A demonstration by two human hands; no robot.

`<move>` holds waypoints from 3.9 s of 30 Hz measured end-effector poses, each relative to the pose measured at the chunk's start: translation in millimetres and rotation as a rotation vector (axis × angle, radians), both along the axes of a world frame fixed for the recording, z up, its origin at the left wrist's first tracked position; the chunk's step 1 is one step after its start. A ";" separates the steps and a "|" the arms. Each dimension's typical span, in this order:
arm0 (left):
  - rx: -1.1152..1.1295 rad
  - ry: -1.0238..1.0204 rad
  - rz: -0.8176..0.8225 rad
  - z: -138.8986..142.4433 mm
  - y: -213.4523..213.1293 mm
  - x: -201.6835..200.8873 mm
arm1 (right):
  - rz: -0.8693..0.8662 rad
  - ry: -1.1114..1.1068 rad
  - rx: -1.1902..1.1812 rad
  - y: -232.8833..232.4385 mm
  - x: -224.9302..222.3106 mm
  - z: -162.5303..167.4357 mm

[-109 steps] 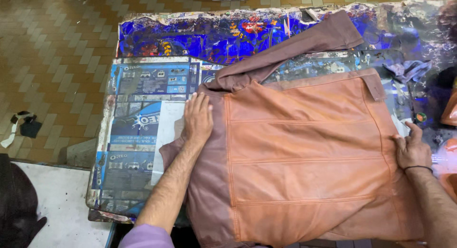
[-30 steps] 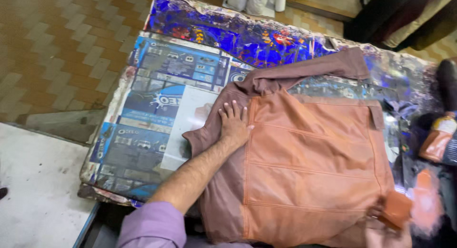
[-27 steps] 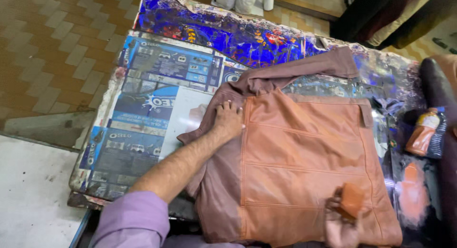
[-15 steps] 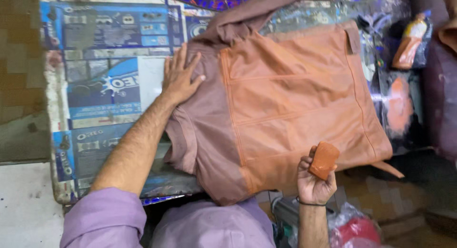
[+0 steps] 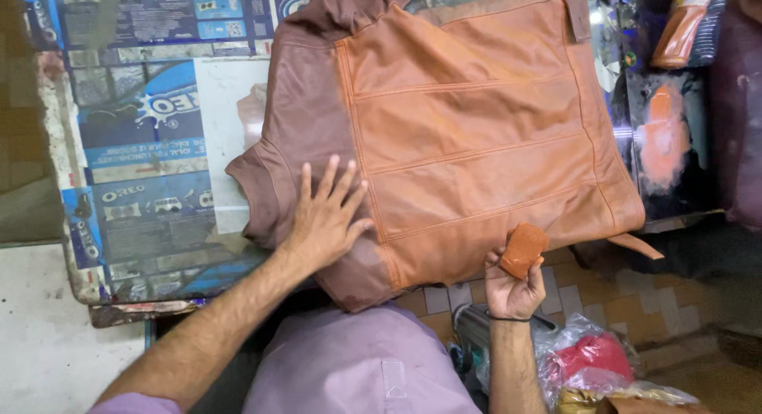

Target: The person rubs orange dye into the front panel of a leather jacket laid on a work table, using a small sponge. They periodically dip the sponge into a dye bottle to reload it, smooth and reposition the jacket, and work the dye across different sections of the panel.

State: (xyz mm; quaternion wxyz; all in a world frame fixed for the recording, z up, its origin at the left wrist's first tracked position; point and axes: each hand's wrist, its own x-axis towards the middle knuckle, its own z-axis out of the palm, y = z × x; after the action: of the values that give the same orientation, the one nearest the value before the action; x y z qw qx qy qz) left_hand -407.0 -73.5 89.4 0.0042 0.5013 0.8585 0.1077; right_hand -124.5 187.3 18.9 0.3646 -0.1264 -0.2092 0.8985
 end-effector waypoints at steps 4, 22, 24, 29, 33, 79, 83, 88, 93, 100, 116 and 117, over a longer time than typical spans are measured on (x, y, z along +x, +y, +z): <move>-0.002 0.073 0.045 -26.3 7.4 26.1 | 0.050 0.046 -0.012 29.0 12.3 -6.9; -0.002 -0.165 -0.015 -6.0 14.3 -39.0 | 0.222 0.026 -0.037 -43.5 -95.9 26.2; 0.187 -0.326 -0.028 0.4 9.0 -86.1 | 0.228 -0.068 0.070 -57.5 -131.2 33.5; 0.539 -0.158 0.130 16.8 -14.5 -247.3 | 0.235 -0.269 0.399 -90.8 -243.7 48.8; 0.469 -0.082 -0.100 7.9 -23.9 -319.7 | 0.067 -0.544 1.147 -104.1 -329.2 64.8; 0.687 -0.547 0.014 -27.7 -11.0 -445.3 | -0.396 -1.022 2.186 -141.1 -509.0 75.9; 0.535 -0.398 -0.065 -15.3 6.7 -460.9 | -0.424 -0.982 2.287 -144.3 -525.7 76.4; 0.538 -0.357 -0.112 -11.9 8.8 -464.1 | -0.471 -1.150 2.173 -148.2 -543.6 71.3; 0.548 -0.367 -0.099 -16.2 7.5 -464.6 | -0.561 -1.275 2.065 -147.6 -556.7 64.5; 0.557 -0.345 -0.099 -16.2 5.9 -464.6 | -0.566 -1.362 2.021 -143.1 -555.9 60.5; 0.565 -0.319 -0.099 -15.7 4.2 -462.9 | -0.523 -1.396 2.067 -151.8 -557.1 68.7; 0.557 -0.317 -0.089 -15.5 4.3 -462.8 | -0.555 -1.457 2.021 -148.5 -560.3 67.6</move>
State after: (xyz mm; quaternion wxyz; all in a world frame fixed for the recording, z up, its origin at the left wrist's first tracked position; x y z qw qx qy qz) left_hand -869.8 -69.1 73.9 0.0054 0.4974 0.7619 0.4148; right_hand -684.8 38.8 86.6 0.2743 -0.2950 -0.9143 -0.0426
